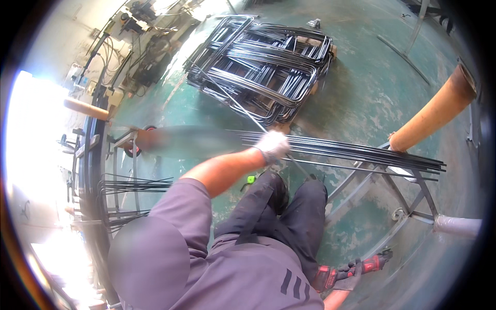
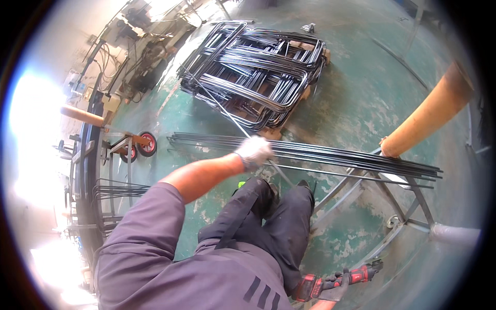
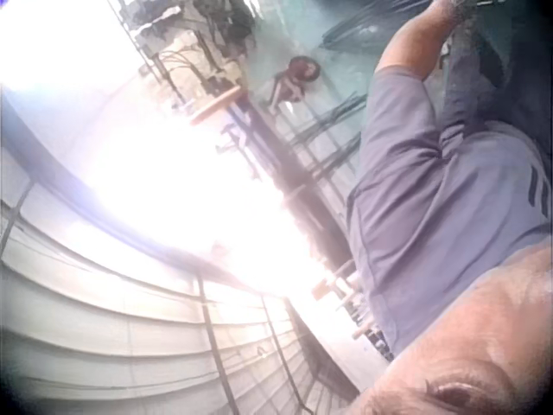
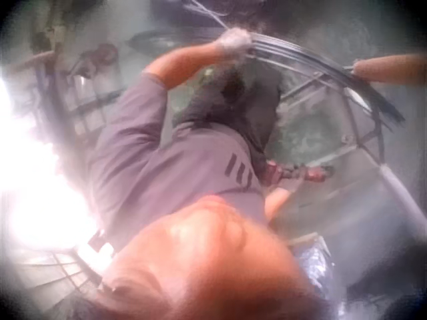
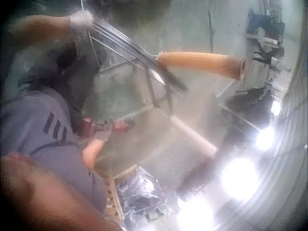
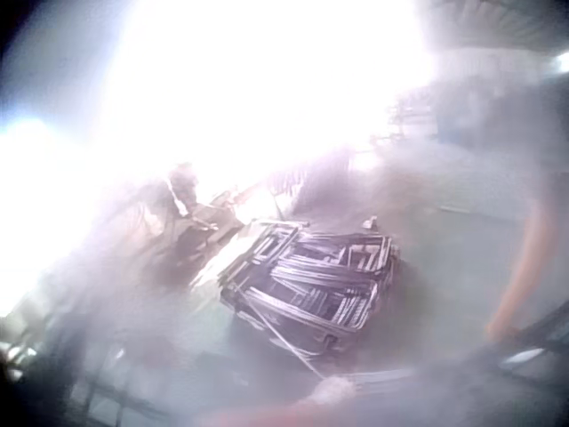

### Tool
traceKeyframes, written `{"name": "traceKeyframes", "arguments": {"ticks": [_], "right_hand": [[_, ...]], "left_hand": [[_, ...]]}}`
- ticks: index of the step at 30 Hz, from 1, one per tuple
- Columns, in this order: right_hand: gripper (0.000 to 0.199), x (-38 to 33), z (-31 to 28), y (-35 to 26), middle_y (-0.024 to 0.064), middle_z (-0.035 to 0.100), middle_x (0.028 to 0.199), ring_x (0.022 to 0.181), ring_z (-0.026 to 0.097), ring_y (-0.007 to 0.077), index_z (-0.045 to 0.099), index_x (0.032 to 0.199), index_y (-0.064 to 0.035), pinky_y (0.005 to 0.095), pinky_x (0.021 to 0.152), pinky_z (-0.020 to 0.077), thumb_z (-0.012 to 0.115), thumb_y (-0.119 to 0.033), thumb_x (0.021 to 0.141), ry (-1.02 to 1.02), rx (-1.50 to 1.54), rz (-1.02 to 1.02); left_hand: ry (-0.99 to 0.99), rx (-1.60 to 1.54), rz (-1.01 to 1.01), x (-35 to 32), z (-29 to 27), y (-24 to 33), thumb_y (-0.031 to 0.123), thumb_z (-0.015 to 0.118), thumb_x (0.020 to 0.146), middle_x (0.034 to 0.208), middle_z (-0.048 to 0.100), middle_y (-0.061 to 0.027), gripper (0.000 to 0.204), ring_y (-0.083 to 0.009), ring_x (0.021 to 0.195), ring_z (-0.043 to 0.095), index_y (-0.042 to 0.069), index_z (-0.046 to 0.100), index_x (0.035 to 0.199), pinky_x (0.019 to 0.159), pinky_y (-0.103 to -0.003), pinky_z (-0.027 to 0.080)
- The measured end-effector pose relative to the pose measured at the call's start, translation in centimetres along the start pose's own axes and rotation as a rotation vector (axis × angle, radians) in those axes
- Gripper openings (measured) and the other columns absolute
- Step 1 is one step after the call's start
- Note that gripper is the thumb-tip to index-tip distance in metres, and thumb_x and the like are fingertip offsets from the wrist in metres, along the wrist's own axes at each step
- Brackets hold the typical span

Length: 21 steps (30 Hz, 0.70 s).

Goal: The person measures a bundle of long metal rods using a tape measure and then cuts them to size using a handheld angle grinder. The person secures the rods on a metal stand and cuts them one by one, creating sparks as the grinder slices through the metal.

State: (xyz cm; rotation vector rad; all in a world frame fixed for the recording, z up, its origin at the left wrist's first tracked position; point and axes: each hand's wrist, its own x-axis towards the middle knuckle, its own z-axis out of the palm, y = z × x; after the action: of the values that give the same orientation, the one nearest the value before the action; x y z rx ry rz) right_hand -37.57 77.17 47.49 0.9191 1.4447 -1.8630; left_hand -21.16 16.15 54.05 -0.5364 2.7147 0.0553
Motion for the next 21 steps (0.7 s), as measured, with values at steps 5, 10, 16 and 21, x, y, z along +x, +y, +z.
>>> {"name": "traceKeyframes", "arguments": {"ticks": [5, 10, 16, 21], "right_hand": [[0.039, 1.5, 0.3, 0.0, -0.0034, 0.055, 0.092, 0.063, 0.046, 0.0119, 0.07, 0.134, -0.0176, 0.0327, 0.056, 0.0383, 0.076, -0.042, 0.104, 0.073, -0.159, 0.065], [0.028, 0.7, 3.4, -1.1, 0.0027, 0.06, 0.089, 0.061, 0.059, 0.016, 0.063, 0.127, -0.0169, 0.0314, 0.051, 0.0487, 0.075, -0.026, 0.102, 0.044, -0.126, 0.091], [0.035, -1.1, 3.8, -0.5, 0.005, 0.065, 0.097, 0.068, 0.063, 0.017, 0.062, 0.136, -0.0151, 0.0334, 0.06, 0.0545, 0.073, -0.024, 0.104, -0.022, 0.035, 0.098], [0.036, -3.0, 1.5, -0.7, 0.0036, 0.065, 0.095, 0.068, 0.062, 0.0163, 0.064, 0.136, -0.0149, 0.0331, 0.06, 0.0536, 0.075, -0.026, 0.103, -0.025, 0.104, 0.095]], "left_hand": [[-0.421, 0.227, -0.335, -11.1, 3.7, -15.0, 0.008, 0.075, 0.091, 0.107, 0.083, -0.0168, 0.016, -0.0361, 0.104, 0.082, 0.012, 0.087, 0.101, 0.088, -0.048, 0.067], [-0.146, -0.207, -0.372, -10.7, 4.7, -10.6, 0.002, 0.067, 0.092, 0.122, 0.08, -0.0191, 0.031, -0.0397, 0.123, 0.074, 0.011, 0.083, 0.117, 0.11, -0.047, 0.059], [0.163, -0.411, -0.171, 6.4, 7.1, 3.6, 0.018, 0.078, 0.096, 0.118, 0.077, -0.0195, 0.026, -0.0424, 0.117, 0.073, 0.01, 0.079, 0.12, 0.102, -0.052, 0.059], [0.023, -0.119, 0.039, 12.2, 9.4, 10.9, 0.023, 0.078, 0.097, 0.115, 0.077, -0.0167, 0.023, -0.0361, 0.113, 0.075, 0.008, 0.076, 0.114, 0.096, -0.051, 0.062]]}}
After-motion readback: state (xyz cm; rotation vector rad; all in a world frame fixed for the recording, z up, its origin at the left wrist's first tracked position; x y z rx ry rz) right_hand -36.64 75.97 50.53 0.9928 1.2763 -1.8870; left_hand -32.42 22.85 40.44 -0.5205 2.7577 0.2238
